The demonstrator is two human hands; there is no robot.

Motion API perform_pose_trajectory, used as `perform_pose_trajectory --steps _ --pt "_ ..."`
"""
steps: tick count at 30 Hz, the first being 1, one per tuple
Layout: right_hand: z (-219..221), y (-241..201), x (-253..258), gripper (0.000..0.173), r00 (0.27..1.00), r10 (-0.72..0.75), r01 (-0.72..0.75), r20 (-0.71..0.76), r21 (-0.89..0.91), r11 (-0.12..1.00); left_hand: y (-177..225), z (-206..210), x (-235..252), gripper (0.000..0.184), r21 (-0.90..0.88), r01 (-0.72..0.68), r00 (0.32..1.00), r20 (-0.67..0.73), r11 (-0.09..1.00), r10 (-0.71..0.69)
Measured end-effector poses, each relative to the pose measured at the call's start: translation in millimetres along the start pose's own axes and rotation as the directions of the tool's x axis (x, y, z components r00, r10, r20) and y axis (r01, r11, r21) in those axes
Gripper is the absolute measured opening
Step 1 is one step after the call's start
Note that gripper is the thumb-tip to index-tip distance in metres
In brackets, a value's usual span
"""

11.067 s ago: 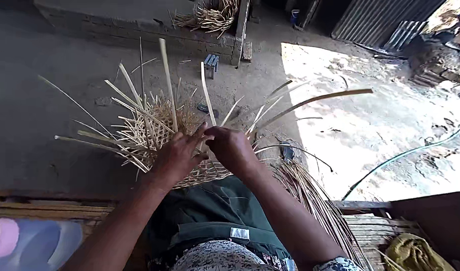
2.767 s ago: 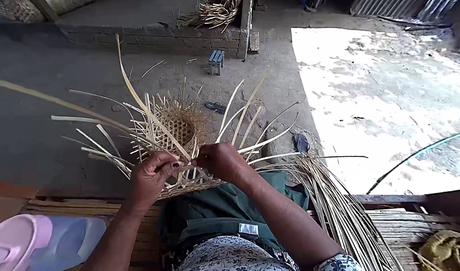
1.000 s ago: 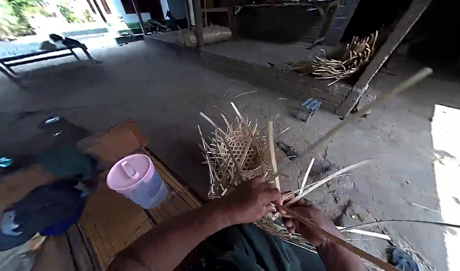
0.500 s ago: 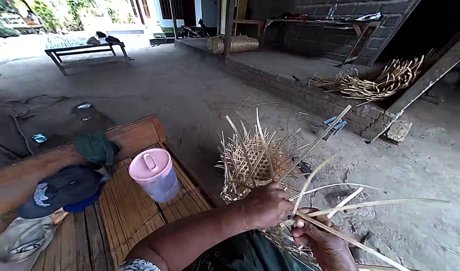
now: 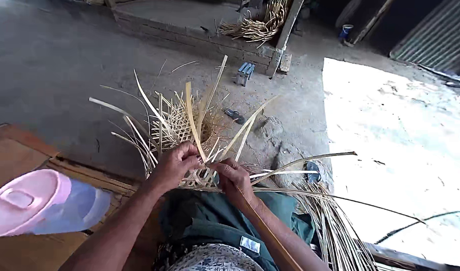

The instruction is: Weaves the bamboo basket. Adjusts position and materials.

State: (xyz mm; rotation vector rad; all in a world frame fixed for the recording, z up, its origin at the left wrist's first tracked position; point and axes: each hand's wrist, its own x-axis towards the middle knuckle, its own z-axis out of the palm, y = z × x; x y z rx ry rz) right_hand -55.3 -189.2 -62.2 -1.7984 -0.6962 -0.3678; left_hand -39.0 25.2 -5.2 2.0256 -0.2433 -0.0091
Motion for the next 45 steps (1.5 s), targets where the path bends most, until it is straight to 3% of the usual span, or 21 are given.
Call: perform_pose_trajectory --steps 3,8,12,15,17,18,19,21,23,25,27,29,31,33,35,38,40,43,45 --pt "-2 -7 1 0.035 0.999 0.042 -0.043 -0.012 -0.128 0.991 -14 8 -4 0.018 -0.007 -0.166 0.984 -0.069 0.986 0.166" --pt "-4 -19 3 0.033 0.994 0.092 -0.1 -0.05 -0.176 0.979 -28 14 -6 0.019 0.017 -0.391 0.913 -0.117 0.92 0.39" --pt "-2 -14 -4 0.033 0.993 0.064 -0.082 -0.097 -0.192 0.978 -29 18 -12 0.022 0.056 -0.443 0.888 -0.113 0.895 0.447" --pt "-2 -17 -6 0.036 0.994 0.102 -0.107 -0.037 -0.204 0.973 -21 14 -8 0.029 0.303 -0.395 0.908 -0.018 0.867 0.419" --pt "-4 -23 -5 0.033 0.978 0.205 -0.2 0.048 -0.104 0.974 1 10 -3 0.026 0.439 -0.248 0.968 0.072 0.863 0.242" --pt "-6 -25 -4 0.03 0.962 0.264 -0.262 0.068 -0.034 0.965 6 12 -1 0.025 0.476 -0.229 0.972 0.06 0.849 0.228" --pt "-9 -28 -2 0.027 0.94 0.333 -0.338 0.076 0.055 0.94 4 16 -1 0.028 0.522 -0.284 0.945 0.011 0.804 0.326" --pt "-19 -33 9 0.019 0.89 0.45 -0.451 0.069 0.267 0.852 3 23 -1 0.029 0.602 -0.506 0.78 0.013 0.618 0.626" --pt "-27 -37 17 0.016 0.846 0.528 -0.509 0.073 0.403 0.761 5 28 0 0.028 0.589 -0.667 0.667 0.2 0.456 0.717" --pt "-34 -47 23 0.026 0.791 0.592 -0.584 0.153 0.478 0.656 5 30 3 0.032 0.604 -0.689 0.673 0.328 0.4 0.663" --pt "-45 -65 31 0.053 0.776 0.567 -0.622 0.277 0.49 0.611 16 18 13 0.03 0.655 -0.648 0.707 0.329 0.388 0.626" --pt "-54 -85 36 0.06 0.834 0.485 -0.552 0.265 0.361 0.752 35 -1 20 0.025 0.706 -0.591 0.72 0.245 0.389 0.649" --pt "-57 -92 41 0.043 0.943 0.326 -0.322 0.061 -0.065 0.944 59 -17 23 0.025 0.743 -0.539 0.712 0.151 0.396 0.686" --pt "-54 -88 52 0.031 0.982 0.114 -0.177 -0.151 -0.512 0.84 83 -23 17 0.025 0.773 -0.489 0.694 0.065 0.403 0.718" --pt "-51 -85 63 0.024 0.976 0.006 -0.161 -0.219 -0.7 0.696 96 -19 10 0.026 0.76 -0.475 0.673 -0.011 0.444 0.739" --pt "-51 -87 70 0.014 0.985 0.033 -0.137 -0.167 -0.667 0.732 73 -8 3 0.026 0.597 -0.484 0.729 -0.129 0.639 0.673" --pt "-50 -84 69 0.016 0.974 0.223 -0.202 -0.033 -0.568 0.798 34 -3 0 0.026 0.398 -0.403 0.853 -0.162 0.824 0.496" --pt "-45 -65 70 0.034 0.836 0.503 -0.356 0.219 -0.482 0.801 -14 6 -2 0.023 0.107 -0.257 0.957 -0.11 0.961 0.268" --pt "-45 -50 72 0.037 0.793 0.519 -0.394 0.317 -0.382 0.836 -23 9 -4 0.018 -0.014 -0.222 0.968 -0.121 0.975 0.219"
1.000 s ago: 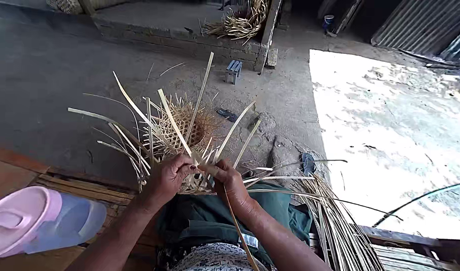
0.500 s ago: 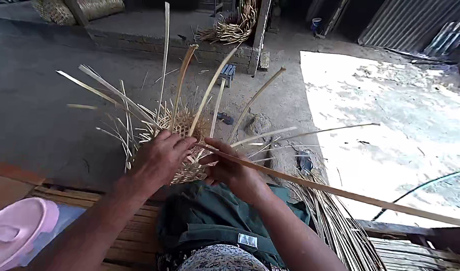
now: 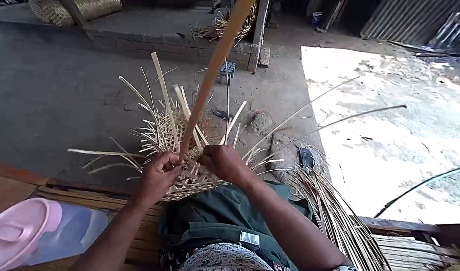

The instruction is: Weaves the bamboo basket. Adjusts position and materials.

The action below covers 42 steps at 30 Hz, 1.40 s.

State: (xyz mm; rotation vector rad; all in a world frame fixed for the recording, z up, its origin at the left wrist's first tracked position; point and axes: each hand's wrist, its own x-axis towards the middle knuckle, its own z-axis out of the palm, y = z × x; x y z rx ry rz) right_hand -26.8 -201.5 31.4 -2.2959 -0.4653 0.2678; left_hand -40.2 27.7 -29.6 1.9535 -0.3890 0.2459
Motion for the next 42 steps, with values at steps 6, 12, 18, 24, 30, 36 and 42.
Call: perform_pose_trajectory --steps 6,12,18,24,30,36,42 --pt "1 27 0 0.033 0.951 -0.308 0.309 -0.039 0.189 0.932 3 -3 3 0.062 0.456 -0.154 0.988 0.081 0.877 0.132" --pt "18 8 -29 0.027 0.865 -0.441 0.32 -0.238 -0.415 0.852 28 16 0 0.058 0.699 -0.299 0.952 0.167 0.65 0.258" --pt "-1 9 -36 0.022 0.958 -0.239 0.151 -0.16 -0.429 0.891 36 20 -4 0.055 0.496 -0.238 0.97 0.167 0.835 0.177" --pt "-32 21 -26 0.031 0.962 0.033 -0.061 0.269 0.096 0.994 32 8 5 0.024 -0.243 0.125 0.97 0.235 0.962 -0.067" --pt "-26 31 -18 0.039 0.984 0.099 -0.103 0.15 0.014 0.995 36 26 -2 0.049 0.155 -0.293 0.956 0.076 0.943 0.284" --pt "-2 7 -37 0.012 0.924 -0.206 0.135 -0.322 -0.227 0.964 54 44 12 0.078 0.66 -0.448 0.891 0.28 0.603 0.356" --pt "28 18 -41 0.021 0.886 -0.195 0.008 -0.421 -0.406 0.914 48 33 19 0.048 0.644 -0.298 0.949 0.122 0.704 0.291"
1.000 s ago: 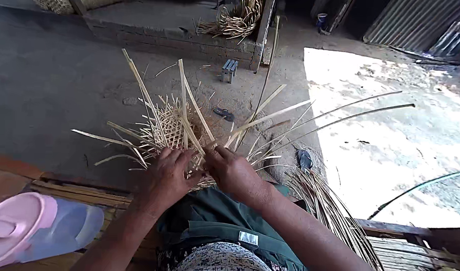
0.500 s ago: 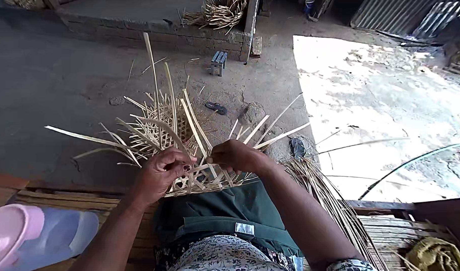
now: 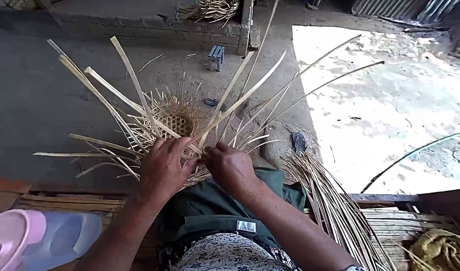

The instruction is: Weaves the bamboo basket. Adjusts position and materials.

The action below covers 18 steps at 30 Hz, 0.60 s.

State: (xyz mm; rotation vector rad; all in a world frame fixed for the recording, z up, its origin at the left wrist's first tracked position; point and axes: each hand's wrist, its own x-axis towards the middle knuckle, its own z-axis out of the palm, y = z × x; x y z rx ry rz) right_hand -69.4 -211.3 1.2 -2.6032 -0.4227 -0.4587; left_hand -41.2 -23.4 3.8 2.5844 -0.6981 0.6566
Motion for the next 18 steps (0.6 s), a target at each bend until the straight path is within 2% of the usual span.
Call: perform_pose_trajectory --steps 3,6,11,13,15,16,18 --pt "-9 -1 7 0.018 0.994 0.028 -0.041 0.104 0.123 0.992 1 5 -8 0.045 -0.025 0.011 0.997 -0.07 1.0 -0.013" --pt "-21 -1 16 0.012 0.968 0.09 -0.146 0.233 0.237 0.96 -2 6 -13 0.044 -0.028 0.041 0.995 -0.094 0.999 -0.043" --pt "-23 10 20 0.014 0.912 0.135 -0.292 0.386 0.382 0.877 -8 8 -18 0.041 -0.038 0.054 0.99 -0.125 0.998 -0.058" --pt "-19 20 21 0.013 0.877 0.132 -0.389 0.463 0.52 0.76 -11 10 -20 0.04 -0.046 0.031 0.988 -0.147 0.998 -0.038" --pt "-13 28 17 0.01 0.859 0.095 -0.464 0.503 0.687 0.559 -15 11 -24 0.04 -0.068 0.012 0.986 -0.163 0.998 -0.023" --pt "-9 32 14 0.008 0.866 0.068 -0.47 0.496 0.758 0.452 -19 11 -27 0.041 -0.076 0.006 0.986 -0.167 0.997 -0.018" --pt "-3 37 7 0.007 0.896 -0.007 -0.418 0.444 0.85 0.321 -26 12 -31 0.045 -0.097 0.007 0.985 -0.168 0.995 -0.024"
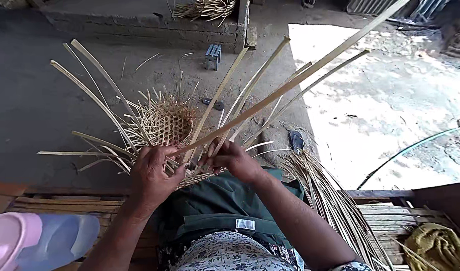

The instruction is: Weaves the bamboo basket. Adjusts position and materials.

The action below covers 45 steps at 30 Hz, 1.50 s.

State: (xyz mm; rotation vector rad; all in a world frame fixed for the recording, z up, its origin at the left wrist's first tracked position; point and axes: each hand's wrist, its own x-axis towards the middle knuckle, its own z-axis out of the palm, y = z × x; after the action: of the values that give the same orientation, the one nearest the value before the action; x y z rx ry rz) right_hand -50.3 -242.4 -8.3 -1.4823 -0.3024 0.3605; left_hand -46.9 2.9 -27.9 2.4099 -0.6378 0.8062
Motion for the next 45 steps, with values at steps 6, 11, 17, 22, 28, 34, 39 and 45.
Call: perform_pose_trajectory --steps 6,11,17,22,28,34,39,45 --pt "2 17 -11 0.011 0.987 -0.147 0.137 0.073 0.119 0.983 -13 -4 -11 0.046 -0.099 0.012 1.0 0.018 0.995 -0.011" --pt "8 20 -14 0.018 0.989 -0.106 0.07 0.103 0.303 0.95 -15 -5 -16 0.046 -0.154 -0.017 1.0 0.019 0.988 0.02" --pt "12 -3 1 0.014 0.994 0.093 -0.104 -0.066 -0.204 0.973 8 -3 -9 0.04 -0.097 -0.049 0.997 0.059 0.994 0.055" --pt "2 -5 -2 0.021 0.999 -0.002 0.013 0.046 -0.237 0.971 12 -3 3 0.042 -0.061 0.017 0.993 0.116 0.998 -0.01" --pt "8 -13 -14 0.054 1.0 -0.004 0.002 -0.002 -0.355 0.935 18 -2 8 0.04 -0.058 0.041 0.99 0.134 0.997 -0.033" --pt "10 -12 -5 0.029 0.994 0.034 -0.062 -0.103 -0.28 0.958 24 4 14 0.035 -0.076 0.062 0.993 0.106 0.995 -0.054" --pt "-7 -9 14 0.019 0.98 0.198 -0.198 0.0 0.017 0.98 21 6 16 0.034 -0.188 0.099 0.988 0.133 0.977 -0.075" --pt "-20 13 25 0.019 0.972 0.167 -0.194 0.164 0.162 0.968 12 6 16 0.035 -0.295 0.118 0.976 0.212 0.948 -0.056"
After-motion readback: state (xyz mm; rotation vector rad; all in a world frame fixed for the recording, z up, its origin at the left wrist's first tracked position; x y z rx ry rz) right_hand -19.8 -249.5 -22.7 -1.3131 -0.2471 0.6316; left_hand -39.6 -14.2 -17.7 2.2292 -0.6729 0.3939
